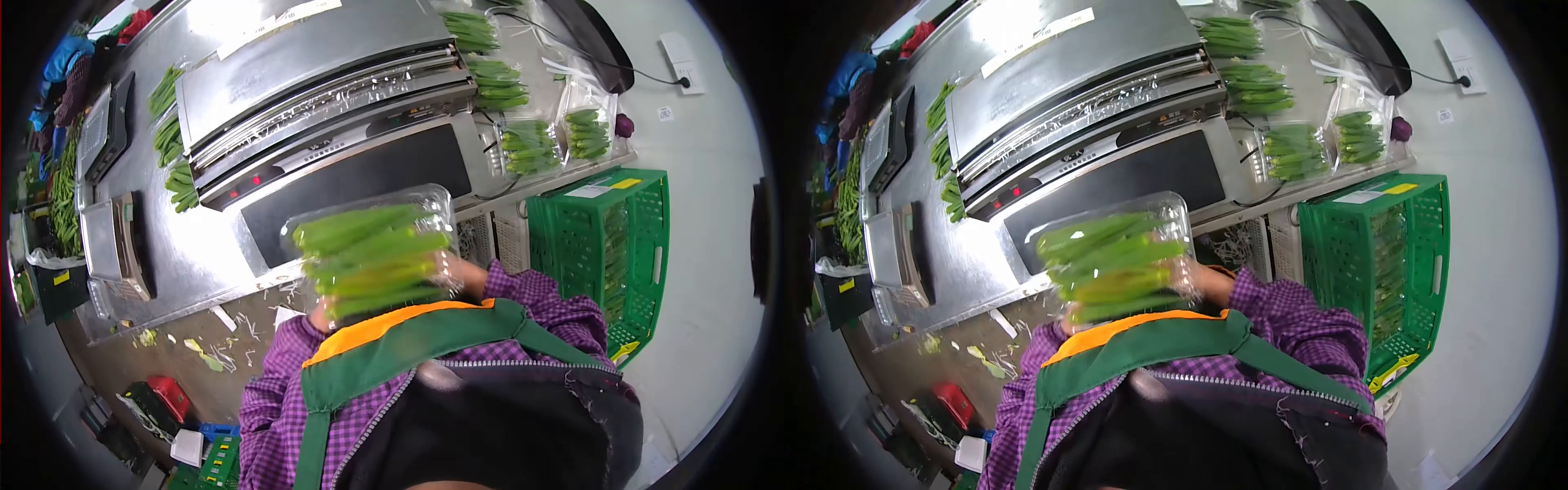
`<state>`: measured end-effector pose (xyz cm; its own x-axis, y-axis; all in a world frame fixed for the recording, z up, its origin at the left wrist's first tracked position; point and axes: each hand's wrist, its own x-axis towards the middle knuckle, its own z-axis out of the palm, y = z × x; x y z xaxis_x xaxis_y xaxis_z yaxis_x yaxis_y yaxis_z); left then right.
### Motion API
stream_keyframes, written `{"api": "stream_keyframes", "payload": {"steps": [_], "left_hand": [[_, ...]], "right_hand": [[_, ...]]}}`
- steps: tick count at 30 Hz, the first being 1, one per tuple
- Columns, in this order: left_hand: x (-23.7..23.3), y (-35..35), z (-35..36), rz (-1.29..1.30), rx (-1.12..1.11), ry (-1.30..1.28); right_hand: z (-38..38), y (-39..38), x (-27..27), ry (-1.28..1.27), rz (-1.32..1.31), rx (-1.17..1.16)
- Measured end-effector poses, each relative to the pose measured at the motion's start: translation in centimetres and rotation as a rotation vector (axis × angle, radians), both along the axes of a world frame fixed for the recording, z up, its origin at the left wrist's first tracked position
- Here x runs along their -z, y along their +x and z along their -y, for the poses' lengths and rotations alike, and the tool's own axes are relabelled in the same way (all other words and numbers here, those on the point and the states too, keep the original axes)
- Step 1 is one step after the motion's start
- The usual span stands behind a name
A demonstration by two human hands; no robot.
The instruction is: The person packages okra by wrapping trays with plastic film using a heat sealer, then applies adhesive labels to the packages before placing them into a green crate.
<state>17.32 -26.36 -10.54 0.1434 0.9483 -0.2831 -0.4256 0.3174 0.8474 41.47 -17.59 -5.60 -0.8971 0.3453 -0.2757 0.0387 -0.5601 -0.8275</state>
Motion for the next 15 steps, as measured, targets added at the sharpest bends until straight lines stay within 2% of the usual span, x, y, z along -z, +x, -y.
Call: {"api": "stream_keyframes", "payload": {"steps": [5,7,8,10,12,13,14,15], "left_hand": [[-7.5,0.1,-3.1,0.041,-0.066,0.229],[-12.3,-0.8,-1.7,-0.22,-0.51,0.01],[-14.9,0.0,-1.6,-0.122,-0.578,-0.036],[-14.9,-0.3,0.4,-0.418,-0.192,0.151],[-14.6,0.3,-0.7,-0.434,-0.071,-0.098],[-12.8,0.7,-0.8,-0.178,-0.105,-0.066],[-13.1,1.3,-1.4,-0.18,-0.097,-0.052],[-14.0,2.2,-1.8,-0.111,-0.147,-0.152]], "right_hand": [[0.8,0.7,-4.6,-0.19,-0.143,0.011],[0.6,-0.4,-5.3,-0.233,-0.197,0.056],[0.2,-1.2,-5.5,-0.24,-0.219,0.083],[-0.6,-3.4,-5.4,-0.245,-0.239,0.145],[-2.5,-4.4,-6.3,-0.358,-0.335,0.243],[-3.3,-4.0,-7.9,-0.545,-0.485,0.326],[-4.3,-3.5,-9.5,-0.728,-0.637,0.407],[-4.7,-2.0,-11.0,-0.73,-0.656,0.443]]}}
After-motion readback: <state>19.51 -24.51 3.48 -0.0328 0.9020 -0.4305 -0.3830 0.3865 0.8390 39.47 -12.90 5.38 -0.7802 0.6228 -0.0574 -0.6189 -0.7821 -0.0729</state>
